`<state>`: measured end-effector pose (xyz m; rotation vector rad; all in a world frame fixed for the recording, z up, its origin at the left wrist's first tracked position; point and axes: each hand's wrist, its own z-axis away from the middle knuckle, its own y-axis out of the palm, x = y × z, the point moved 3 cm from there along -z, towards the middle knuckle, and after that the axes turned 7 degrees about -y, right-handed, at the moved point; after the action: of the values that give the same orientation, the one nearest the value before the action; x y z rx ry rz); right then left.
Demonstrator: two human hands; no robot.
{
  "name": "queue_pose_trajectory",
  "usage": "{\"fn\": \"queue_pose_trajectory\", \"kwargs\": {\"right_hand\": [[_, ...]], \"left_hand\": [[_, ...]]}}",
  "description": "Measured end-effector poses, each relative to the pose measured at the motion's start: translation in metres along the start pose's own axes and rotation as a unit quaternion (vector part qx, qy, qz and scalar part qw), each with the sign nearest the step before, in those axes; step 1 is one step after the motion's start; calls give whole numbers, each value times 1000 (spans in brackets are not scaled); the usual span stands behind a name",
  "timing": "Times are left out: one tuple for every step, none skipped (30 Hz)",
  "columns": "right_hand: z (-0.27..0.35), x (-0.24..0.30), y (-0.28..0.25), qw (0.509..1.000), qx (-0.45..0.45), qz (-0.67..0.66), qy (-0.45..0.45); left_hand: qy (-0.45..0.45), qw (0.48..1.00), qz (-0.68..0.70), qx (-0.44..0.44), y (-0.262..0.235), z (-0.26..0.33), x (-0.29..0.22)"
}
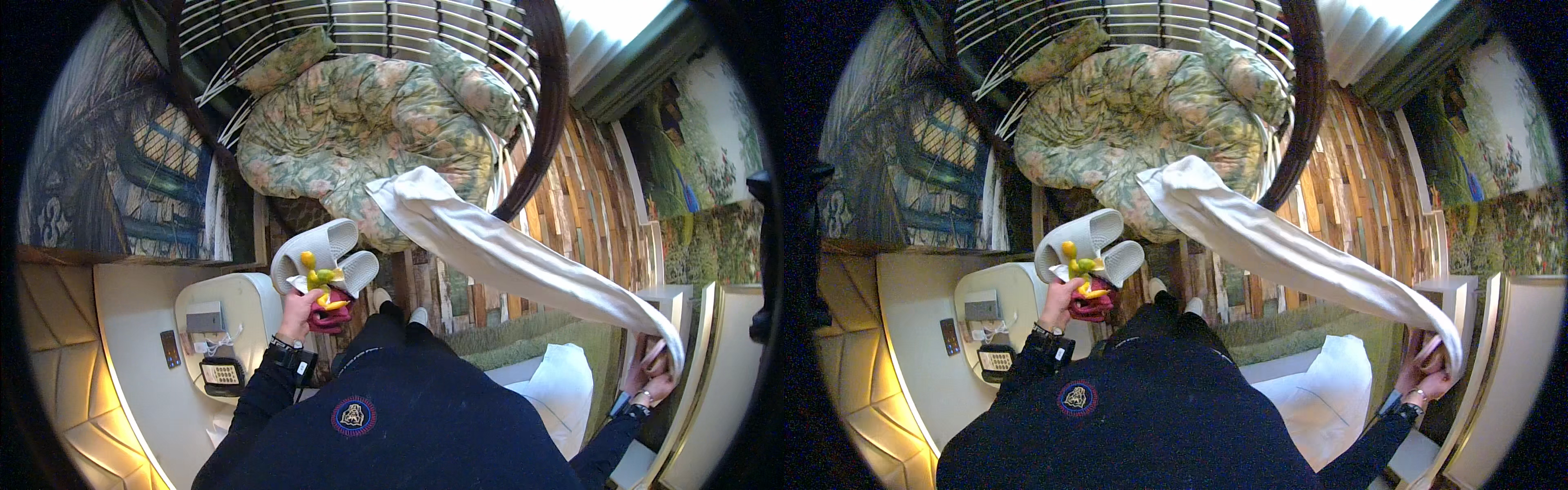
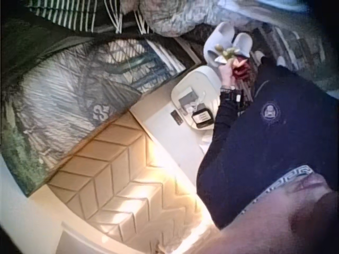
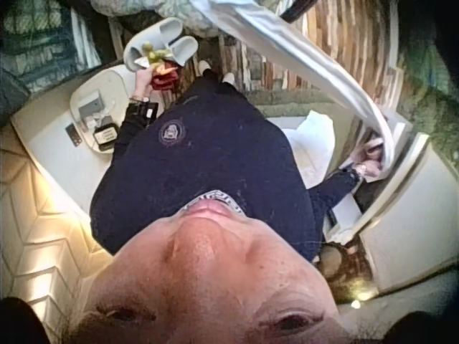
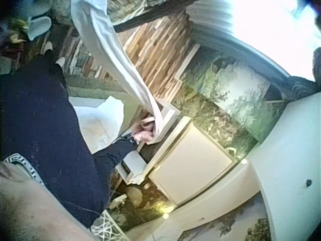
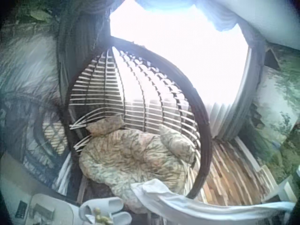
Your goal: The person wipes multiple surfaces in a hotel room using a cloth, including a table, coffee table, bedside table, and window sill. They also pick up and move slippers and a towel during the cleaning process.
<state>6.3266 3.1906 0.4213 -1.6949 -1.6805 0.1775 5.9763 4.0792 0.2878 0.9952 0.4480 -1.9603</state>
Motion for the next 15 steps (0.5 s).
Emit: {"fn": "queue_pose_trajectory", "kwargs": {"right_hand": [[-10,-1,-15,999,6,-19,26],[-23,7,-15,998,7,-40,54],[-33,8,-33,995,-2,-60,83],[-43,11,-49,991,-12,-79,111],[-53,14,-64,985,-23,-97,138],[-63,22,-86,978,-43,-114,168],[-71,27,-93,965,-55,-138,215],[-79,38,-96,956,-33,-243,162],[-86,52,-104,949,-19,-298,101],[-90,64,-109,935,14,-352,45],[-91,69,-117,933,4,-352,77],[-92,74,-123,939,5,-336,70],[-92,79,-134,946,-2,-317,62],[-92,80,-143,953,-3,-298,53],[-92,80,-154,962,-5,-271,40]], "left_hand": [[-34,999,-18,-20,1,2,6],[-23,999,-19,12,8,-1,3],[-23,999,-20,28,14,3,5],[-19,998,-15,50,21,5,3],[-16,997,-26,66,28,9,3],[-8,995,-42,90,35,11,-1],[-18,993,-57,104,43,15,-1],[-16,989,-61,132,51,20,-2],[-11,982,-83,172,60,22,-3],[5,973,-164,164,66,23,-5],[-27,968,-166,189,74,23,-3],[-50,960,-177,212,82,22,0],[-27,945,-218,241,90,17,-2],[-39,936,-224,268,100,14,0],[-27,922,-226,314,112,10,0]]}}
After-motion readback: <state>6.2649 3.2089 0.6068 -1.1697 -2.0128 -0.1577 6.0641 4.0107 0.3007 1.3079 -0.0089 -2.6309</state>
